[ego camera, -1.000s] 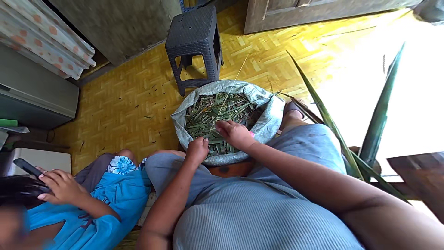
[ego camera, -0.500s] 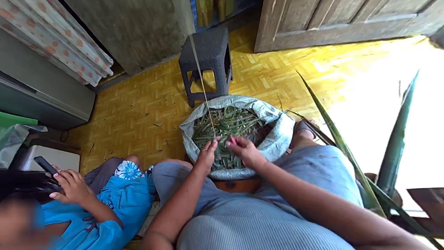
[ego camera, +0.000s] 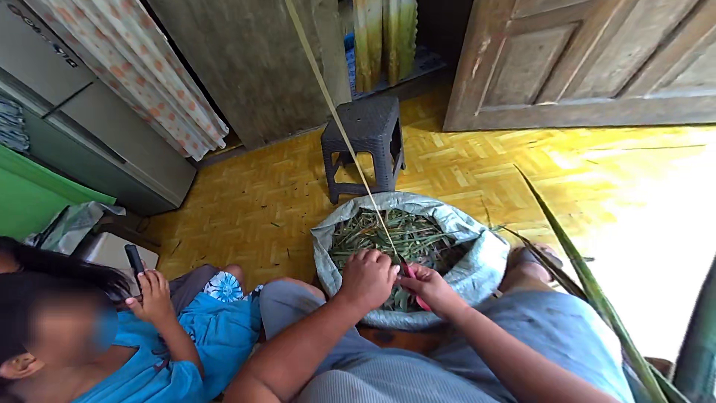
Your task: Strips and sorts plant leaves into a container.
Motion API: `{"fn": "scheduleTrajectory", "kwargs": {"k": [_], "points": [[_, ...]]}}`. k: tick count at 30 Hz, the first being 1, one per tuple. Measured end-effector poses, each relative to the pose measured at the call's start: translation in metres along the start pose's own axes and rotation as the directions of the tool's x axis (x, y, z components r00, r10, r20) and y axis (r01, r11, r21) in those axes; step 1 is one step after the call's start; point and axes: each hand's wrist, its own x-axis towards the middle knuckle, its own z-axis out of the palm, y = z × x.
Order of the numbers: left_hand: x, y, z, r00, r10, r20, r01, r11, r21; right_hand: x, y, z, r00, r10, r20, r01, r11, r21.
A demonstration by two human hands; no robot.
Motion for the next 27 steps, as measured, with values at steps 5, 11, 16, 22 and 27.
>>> {"fn": "scheduleTrajectory", "kwargs": {"k": [5,11,16,22,27], "points": [[-0.018,0.026,-0.008,0.863,0.429,-0.266,-0.371,0.896,0.242,0.005,0.009,-0.022,0.983,-0.136,0.119,0.159,0.964,-0.211],[-0.027,0.044,-0.038,0.969,-0.105,0.225,0.004,0.913,0.408,0.013,-0.002,-0.04,0.961,-0.072,0.266,0.168,0.918,-0.36],[-0.028,0.031,-0.022,0.846,-0.297,0.444,0.148,0.929,0.338,0.02,-0.004,-0.051,0.959,-0.036,0.282,0.151,0.905,-0.399],[-0.021,-0.026,0.025,0.814,-0.396,0.426,0.49,0.862,-0.134,0.024,0.005,-0.037,0.981,0.177,-0.077,-0.188,0.779,-0.598],[-0.016,-0.054,0.049,0.741,-0.496,0.453,0.66,0.66,-0.357,0.013,0.002,-0.006,0.98,0.197,-0.011,-0.15,0.711,-0.686]]}}
